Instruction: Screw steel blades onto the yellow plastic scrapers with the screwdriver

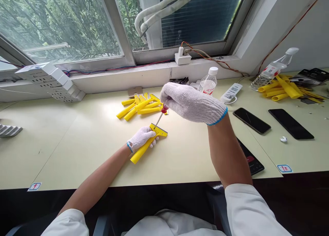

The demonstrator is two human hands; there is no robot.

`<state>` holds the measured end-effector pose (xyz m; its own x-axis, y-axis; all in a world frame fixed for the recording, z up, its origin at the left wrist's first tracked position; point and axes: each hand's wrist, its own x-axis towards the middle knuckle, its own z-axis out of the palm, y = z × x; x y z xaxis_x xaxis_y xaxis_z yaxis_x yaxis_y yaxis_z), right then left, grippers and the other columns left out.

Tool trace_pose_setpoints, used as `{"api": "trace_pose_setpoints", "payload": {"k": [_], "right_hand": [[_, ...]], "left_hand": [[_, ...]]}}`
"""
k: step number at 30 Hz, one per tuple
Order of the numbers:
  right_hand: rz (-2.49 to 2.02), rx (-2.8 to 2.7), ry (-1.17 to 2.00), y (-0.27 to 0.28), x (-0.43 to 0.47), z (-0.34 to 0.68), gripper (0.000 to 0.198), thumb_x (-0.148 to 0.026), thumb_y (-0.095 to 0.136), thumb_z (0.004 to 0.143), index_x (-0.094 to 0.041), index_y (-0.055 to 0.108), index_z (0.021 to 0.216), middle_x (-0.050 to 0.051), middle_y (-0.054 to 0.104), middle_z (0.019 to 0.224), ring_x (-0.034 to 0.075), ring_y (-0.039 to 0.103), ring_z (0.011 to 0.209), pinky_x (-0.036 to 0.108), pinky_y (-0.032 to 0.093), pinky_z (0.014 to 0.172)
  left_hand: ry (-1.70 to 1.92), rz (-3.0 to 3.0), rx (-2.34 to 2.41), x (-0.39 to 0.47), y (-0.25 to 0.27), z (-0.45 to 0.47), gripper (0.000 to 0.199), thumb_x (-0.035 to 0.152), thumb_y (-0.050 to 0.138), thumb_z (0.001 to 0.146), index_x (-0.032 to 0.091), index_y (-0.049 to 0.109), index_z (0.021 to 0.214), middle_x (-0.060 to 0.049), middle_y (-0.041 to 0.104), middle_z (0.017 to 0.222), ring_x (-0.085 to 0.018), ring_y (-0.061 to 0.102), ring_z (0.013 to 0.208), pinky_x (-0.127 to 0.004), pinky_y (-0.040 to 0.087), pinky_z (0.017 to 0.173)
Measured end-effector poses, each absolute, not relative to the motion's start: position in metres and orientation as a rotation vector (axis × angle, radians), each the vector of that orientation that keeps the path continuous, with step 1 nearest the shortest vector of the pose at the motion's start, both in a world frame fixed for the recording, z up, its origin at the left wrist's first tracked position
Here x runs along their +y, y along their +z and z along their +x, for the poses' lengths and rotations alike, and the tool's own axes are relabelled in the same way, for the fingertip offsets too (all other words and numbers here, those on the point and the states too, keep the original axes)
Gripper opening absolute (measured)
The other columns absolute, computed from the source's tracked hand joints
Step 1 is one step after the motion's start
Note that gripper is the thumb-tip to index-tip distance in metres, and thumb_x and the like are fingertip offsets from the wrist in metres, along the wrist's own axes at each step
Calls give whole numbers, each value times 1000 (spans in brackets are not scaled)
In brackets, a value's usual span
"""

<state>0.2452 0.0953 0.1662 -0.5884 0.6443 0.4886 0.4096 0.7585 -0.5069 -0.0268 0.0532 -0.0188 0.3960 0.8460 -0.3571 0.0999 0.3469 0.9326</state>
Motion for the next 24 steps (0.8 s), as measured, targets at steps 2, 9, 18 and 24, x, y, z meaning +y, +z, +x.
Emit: {"api": "trace_pose_setpoints", "payload": {"k": [2, 9, 18, 24], "right_hand": [[-727, -2329, 508, 169, 90, 243, 7, -29, 73, 99, -27, 73, 92, 2, 78, 96, 23, 72, 87, 37, 55, 79], [-1064, -2030, 273, 157, 84, 231, 35, -47, 86, 96, -25, 63, 82, 2, 56, 61, 25, 66, 70, 35, 45, 66], [-701, -2443, 306, 171, 74, 246, 12, -24, 63, 102, -26, 68, 91, 7, 74, 100, 26, 69, 95, 38, 54, 82], [-1396, -2176, -6, 167, 64, 220, 18, -37, 64, 107, -20, 69, 109, 12, 73, 89, 31, 71, 83, 42, 52, 77]], "left_hand": [[657, 1124, 1062, 52, -20, -27, 17, 26, 71, 89, 14, 69, 101, -11, 76, 93, -17, 72, 61, -30, 61, 55], [678, 1092, 1063, 52, -21, -27, 18, 25, 70, 89, 14, 68, 103, -10, 76, 94, -16, 71, 62, -30, 62, 57], [672, 1098, 1071, 53, -21, -27, 17, 27, 71, 89, 14, 68, 101, -12, 77, 93, -16, 72, 61, -29, 60, 56], [680, 1084, 1071, 53, -20, -27, 16, 26, 70, 90, 15, 66, 101, -11, 76, 94, -16, 72, 62, -28, 60, 55]]}}
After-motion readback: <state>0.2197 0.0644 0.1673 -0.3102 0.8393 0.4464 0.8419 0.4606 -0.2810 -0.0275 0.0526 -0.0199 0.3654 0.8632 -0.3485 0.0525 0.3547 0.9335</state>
